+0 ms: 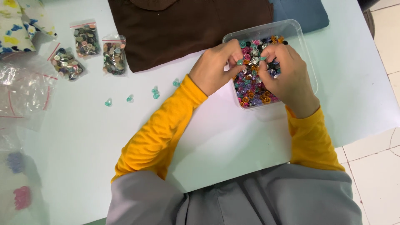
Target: Sorting colorful buttons from a container and placing them into small plastic bags
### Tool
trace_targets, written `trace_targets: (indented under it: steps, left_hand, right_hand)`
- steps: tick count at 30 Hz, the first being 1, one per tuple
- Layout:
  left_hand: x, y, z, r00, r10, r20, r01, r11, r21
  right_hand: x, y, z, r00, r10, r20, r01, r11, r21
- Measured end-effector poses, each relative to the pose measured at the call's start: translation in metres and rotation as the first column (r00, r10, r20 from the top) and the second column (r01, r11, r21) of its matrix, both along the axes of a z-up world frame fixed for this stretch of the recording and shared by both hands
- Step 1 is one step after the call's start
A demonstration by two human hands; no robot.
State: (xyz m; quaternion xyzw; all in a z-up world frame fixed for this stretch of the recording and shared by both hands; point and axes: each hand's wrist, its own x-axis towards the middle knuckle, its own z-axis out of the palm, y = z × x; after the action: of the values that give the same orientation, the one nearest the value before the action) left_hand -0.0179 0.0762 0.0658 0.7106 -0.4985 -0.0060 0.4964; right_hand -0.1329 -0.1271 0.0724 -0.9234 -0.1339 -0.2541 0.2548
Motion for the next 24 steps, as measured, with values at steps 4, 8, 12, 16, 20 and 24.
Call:
trace_targets:
  steps: [4,8,12,16,20,24]
  left_hand:
    - [-0.016,0.044,0.015,0.995,0.081,0.065,-0.078,0.996,-0.048]
    - [-0.02,0.112,0.002,0.966,0.258,0.019,-0.258,0.966,0.014]
    - [-0.029,0.193,-0.001,0.906,0.415,-0.075,-0.413,0.91,0.043]
    - [-0.048,0.255,-0.015,0.866,0.481,-0.137,-0.476,0.877,0.069]
    - [-0.061,0.301,-0.055,0.741,0.67,0.031,-0.668,0.733,0.127]
    - [-0.065,0.32,-0.075,0.63,0.748,0.211,-0.776,0.594,0.211]
  right_hand:
    - [0.003,0.032,0.01,0.993,0.03,0.115,-0.033,0.999,0.021]
    - [0.004,0.088,0.029,0.972,0.2,0.126,-0.198,0.98,-0.026]
    - [0.015,0.148,0.023,0.912,0.395,0.112,-0.4,0.916,0.026]
    - [0.033,0.197,-0.012,0.888,0.456,0.052,-0.452,0.889,-0.076]
    - [0.05,0.24,-0.045,0.89,0.447,0.087,-0.416,0.876,-0.243]
    - [0.059,0.271,-0.063,0.914,0.387,0.123,-0.335,0.89,-0.309]
